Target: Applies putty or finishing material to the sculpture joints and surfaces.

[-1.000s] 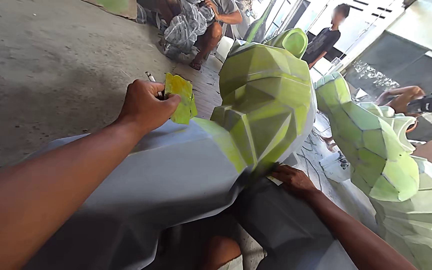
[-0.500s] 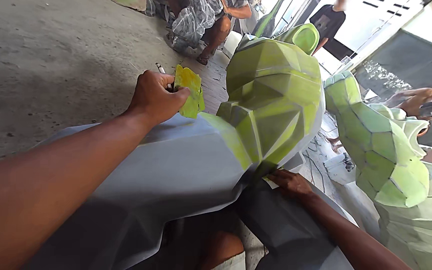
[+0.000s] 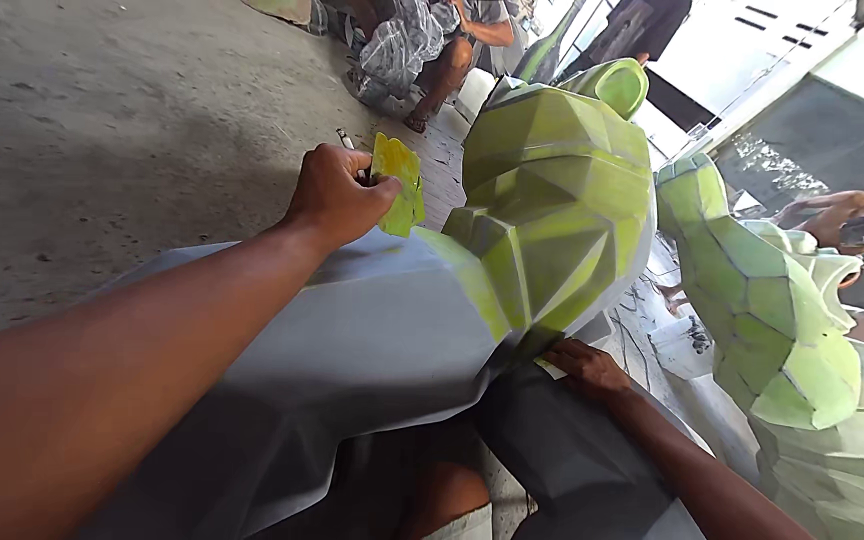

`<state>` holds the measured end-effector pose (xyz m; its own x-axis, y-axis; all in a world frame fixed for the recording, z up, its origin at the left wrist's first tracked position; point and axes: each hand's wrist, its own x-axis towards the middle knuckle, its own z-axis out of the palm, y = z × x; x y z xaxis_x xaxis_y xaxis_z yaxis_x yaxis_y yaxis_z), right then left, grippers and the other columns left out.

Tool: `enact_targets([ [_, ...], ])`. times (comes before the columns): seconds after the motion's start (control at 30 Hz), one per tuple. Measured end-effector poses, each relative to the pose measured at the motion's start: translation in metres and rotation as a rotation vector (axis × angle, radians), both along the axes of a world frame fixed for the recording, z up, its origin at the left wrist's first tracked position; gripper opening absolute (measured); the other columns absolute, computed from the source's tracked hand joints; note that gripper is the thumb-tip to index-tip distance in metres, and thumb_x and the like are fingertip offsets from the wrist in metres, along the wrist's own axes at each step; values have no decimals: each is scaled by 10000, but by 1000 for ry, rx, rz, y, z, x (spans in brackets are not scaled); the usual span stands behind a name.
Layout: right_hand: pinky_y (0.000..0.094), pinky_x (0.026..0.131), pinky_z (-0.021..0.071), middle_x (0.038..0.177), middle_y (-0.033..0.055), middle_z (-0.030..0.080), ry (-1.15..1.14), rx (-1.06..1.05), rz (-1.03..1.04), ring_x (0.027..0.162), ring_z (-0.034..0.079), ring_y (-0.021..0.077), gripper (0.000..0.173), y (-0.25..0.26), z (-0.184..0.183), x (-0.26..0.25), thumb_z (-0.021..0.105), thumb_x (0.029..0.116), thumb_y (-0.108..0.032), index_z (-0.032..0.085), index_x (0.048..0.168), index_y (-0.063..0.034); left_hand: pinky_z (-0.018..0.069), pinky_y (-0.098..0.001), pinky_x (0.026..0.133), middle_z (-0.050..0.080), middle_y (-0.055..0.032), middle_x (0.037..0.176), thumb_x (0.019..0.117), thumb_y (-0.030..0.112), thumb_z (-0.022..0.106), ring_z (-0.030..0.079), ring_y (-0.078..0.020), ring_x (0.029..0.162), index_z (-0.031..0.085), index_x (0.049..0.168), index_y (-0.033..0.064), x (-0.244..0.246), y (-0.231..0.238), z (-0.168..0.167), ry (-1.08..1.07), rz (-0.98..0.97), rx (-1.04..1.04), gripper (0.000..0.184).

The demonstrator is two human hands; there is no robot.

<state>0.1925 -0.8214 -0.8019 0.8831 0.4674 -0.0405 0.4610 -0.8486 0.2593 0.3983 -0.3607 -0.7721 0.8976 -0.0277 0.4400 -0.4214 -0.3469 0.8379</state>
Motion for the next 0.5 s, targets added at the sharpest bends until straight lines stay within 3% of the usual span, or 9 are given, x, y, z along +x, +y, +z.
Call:
enact_targets([
  [0.23,386,976,564,1230,15,696,104,-71,-26,1178,656,188,303,2,6,-10,585,973,-156,711,1242,-214,446,-420,551,603,-19,654,947,302,630,560,-133,569,678,777,116,2,1,-1,-13,20,-12,257],
  [0.37,396,1016,547,1246,8,708,132,-90,19,1186,663,188,322,-7,14,-18,569,965,-164,719,1245,-220,441,-410,546,596,-13,650,943,290,635,557,-129,569,667,761,124,1,-1,-1,-6,23,-21,249],
  [0.5,386,996,569,1218,8,726,-56,35,-26,1161,680,169,326,-26,26,-8,608,937,-161,752,1224,-218,460,-413,555,618,-12,667,940,291,634,575,-130,577,682,781,121,2,-1,-2,-10,18,-25,237],
])
